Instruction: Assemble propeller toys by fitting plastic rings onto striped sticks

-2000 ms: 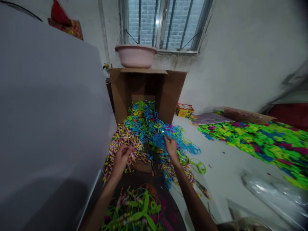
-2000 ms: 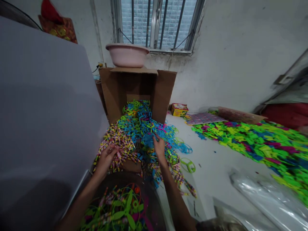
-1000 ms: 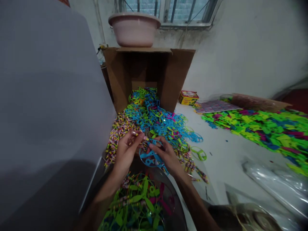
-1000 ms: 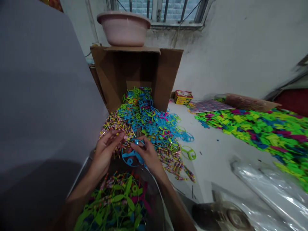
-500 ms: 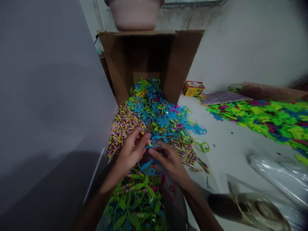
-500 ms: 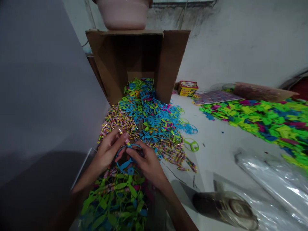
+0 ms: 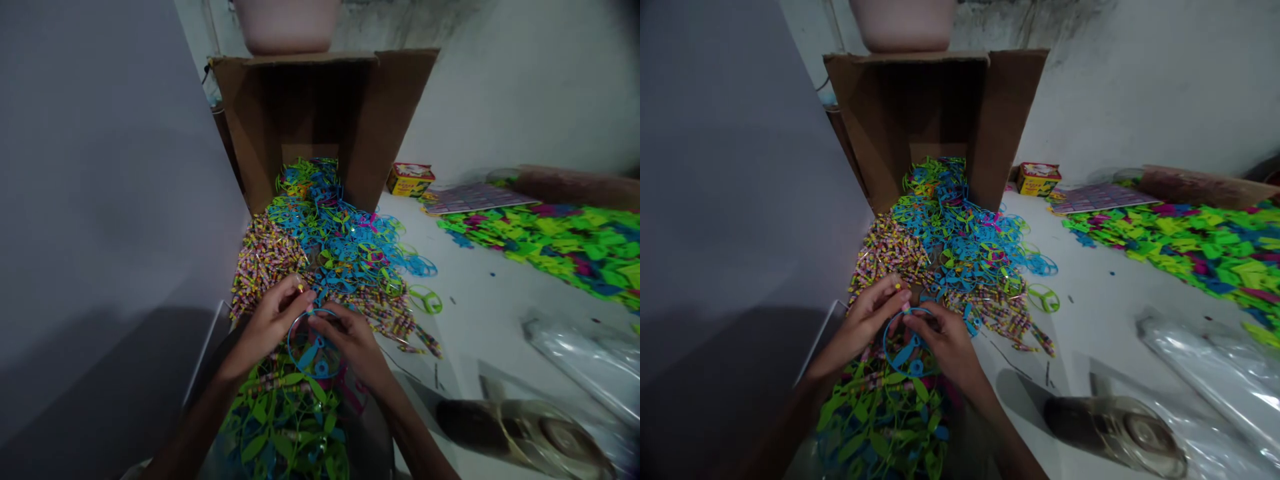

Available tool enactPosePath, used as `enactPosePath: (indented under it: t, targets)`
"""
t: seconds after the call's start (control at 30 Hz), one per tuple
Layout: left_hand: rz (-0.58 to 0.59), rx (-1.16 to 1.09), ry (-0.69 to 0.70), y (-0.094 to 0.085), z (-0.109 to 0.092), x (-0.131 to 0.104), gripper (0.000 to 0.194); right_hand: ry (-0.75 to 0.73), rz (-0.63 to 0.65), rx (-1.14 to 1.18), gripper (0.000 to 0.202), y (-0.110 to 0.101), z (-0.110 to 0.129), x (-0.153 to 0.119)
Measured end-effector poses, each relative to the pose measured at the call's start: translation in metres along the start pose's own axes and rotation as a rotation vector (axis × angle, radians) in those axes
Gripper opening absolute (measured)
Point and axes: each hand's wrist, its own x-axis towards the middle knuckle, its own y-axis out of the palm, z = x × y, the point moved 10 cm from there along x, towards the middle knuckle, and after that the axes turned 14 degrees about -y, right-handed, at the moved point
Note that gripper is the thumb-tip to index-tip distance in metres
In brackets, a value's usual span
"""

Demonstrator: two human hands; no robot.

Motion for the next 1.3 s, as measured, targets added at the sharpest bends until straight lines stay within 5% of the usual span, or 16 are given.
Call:
enactPosePath:
  t: [0.23, 0.37, 0.5, 0.63, 0.8, 0.93, 1.07, 1.17, 1.3]
  targets:
    - [-0.137, 0.076, -0.010, -0.031, 0.003, 0.006, 0.050, 0.018, 0.272, -0.216, 0.041, -0.004, 0.005, -0.005]
    - [-0.407, 0.605, -0.004, -0.072, 0.014, 0.028, 0.044, -0.100, 0.130, -0.460, 0.038, -0.049, -0.014, 0.016]
    - [-0.224, 1.110, -0.233, -0.072, 0.068, 0.070, 0.026, -0.186, 0.236, -0.742, 0.028, -0.060, -0.070, 0.048]
    - [-0.164, 1.153, -0.324, -0.061, 0.101, 0.095, 0.026, -0.079, 0.476, -1.117, 0.067, -0.048, -0.142, 0.060]
    - [-0.194, 1.104, -0.383, -0.061, 0.115, 0.113, 0.021, -0.119, 0.459, -1.140, 0.077, -0.041, -0.158, 0.059]
    - [-0.318, 0.943, -0.299, -0.074, 0.097, 0.114, 0.016, -0.161, 0.102, -0.817, 0.087, -0.067, -0.123, 0.065]
    - [-0.427, 0.673, -0.151, -0.076, 0.062, 0.096, 0.032, -0.023, -0.249, 0.059, 0.055, -0.080, -0.095, 0.055]
    - [-0.439, 0.421, -0.082, -0.067, 0.040, 0.072, 0.043, 0.101, -0.287, 0.560, 0.042, -0.054, -0.070, 0.039]
    - [-0.344, -0.110, 0.011, -0.051, 0.017, 0.038, 0.039, 0.202, -0.265, 0.645, 0.034, -0.028, -0.042, 0.018]
